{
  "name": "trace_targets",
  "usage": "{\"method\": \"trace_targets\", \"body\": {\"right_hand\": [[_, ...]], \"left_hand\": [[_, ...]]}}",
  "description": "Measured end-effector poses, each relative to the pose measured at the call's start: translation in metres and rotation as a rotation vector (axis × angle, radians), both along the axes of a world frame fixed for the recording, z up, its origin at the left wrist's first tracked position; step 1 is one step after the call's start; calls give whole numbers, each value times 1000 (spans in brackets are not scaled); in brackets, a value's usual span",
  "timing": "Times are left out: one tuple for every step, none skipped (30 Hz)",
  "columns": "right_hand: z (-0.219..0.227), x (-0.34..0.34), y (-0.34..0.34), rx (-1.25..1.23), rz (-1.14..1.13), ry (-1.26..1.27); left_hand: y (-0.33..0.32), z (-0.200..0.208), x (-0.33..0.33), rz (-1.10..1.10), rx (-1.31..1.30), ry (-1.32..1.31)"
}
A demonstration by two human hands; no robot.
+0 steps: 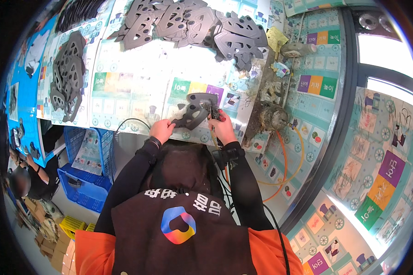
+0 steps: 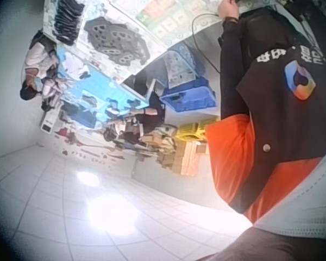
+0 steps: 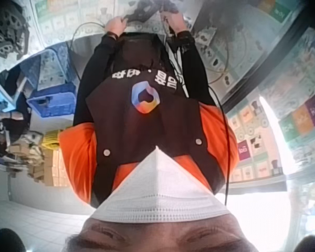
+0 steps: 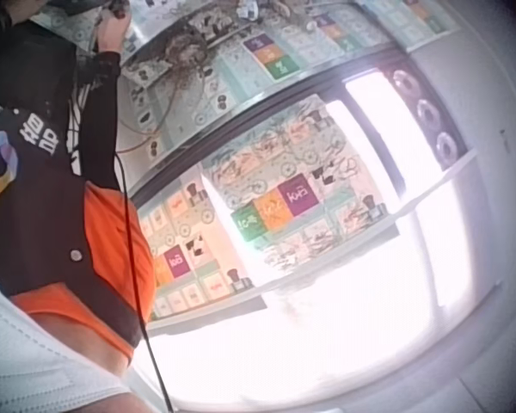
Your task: Operator uses a hand tool to process shoe upper components and then organizes them into blue plastic crates.
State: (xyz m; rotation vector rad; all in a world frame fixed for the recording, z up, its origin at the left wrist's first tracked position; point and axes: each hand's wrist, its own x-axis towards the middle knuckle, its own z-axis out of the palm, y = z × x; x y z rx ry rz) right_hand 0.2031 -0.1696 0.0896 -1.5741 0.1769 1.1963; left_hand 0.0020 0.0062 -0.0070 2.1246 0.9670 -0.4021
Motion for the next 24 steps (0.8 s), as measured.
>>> {"method": "trace_targets", "body": {"right_hand": [[-2, 0, 0, 0, 6, 7], [-3, -1, -1, 0, 12, 14], [-3, -1, 0, -1, 13, 15], [-2, -1, 0, -17, 26, 17], [-1, -2, 0, -33, 39, 18], [-1, -3, 0, -34, 39, 18], [0, -3, 0, -37, 36, 24], [0, -4, -1, -41, 33, 30], [1, -5, -2, -41, 33, 30], [1, -6, -2, -36, 40, 23], [1, -7, -3, -31, 46, 17], [1, -7, -5, -31, 45, 17], [0, -8, -8, -29, 45, 13], [-2, -8, -11, -26, 46, 10], [-4, -8, -14, -25, 46, 10], [-6, -8, -17, -12, 38, 27], [-8, -9, -20, 1, 31, 45], [-7, -9, -20, 1, 31, 45], [-5, -10, -21, -9, 31, 46], [-4, -10, -21, -18, 31, 46], [-2, -10, -20, -18, 31, 46], [-1, -10, -20, -33, 42, 39], [0, -10, -20, -48, 54, 33], [0, -11, -19, -47, 54, 33]], "left_hand": [[0, 0, 0, 4, -4, 6], [0, -1, 0, 8, -8, 11], [0, -1, 0, 9, -9, 11], [0, -1, 0, 2, -2, 17], [0, -1, 0, -6, 6, 22], [0, -2, 0, -5, 5, 22], [0, -2, 0, -4, 1, 25], [0, -2, 0, -2, -2, 27], [0, -1, 0, -2, -3, 27], [0, -1, 0, -4, 0, 28], [0, 0, 0, -6, 3, 28], [0, 0, 1, -6, 3, 28], [0, 0, 1, -13, 4, 26], [0, 0, 1, -19, 5, 24], [0, 0, 1, -19, 5, 24], [0, 0, 0, -18, 10, 20], [0, 0, 0, -17, 14, 15], [0, 0, 0, -17, 14, 15], [0, 0, 0, -14, 10, 20], [0, 1, 0, -11, 7, 25], [0, 2, 0, -11, 7, 25], [-1, 3, 1, -10, 8, 28], [-1, 4, 2, -8, 8, 32], [-1, 4, 1, -8, 9, 32]]}}
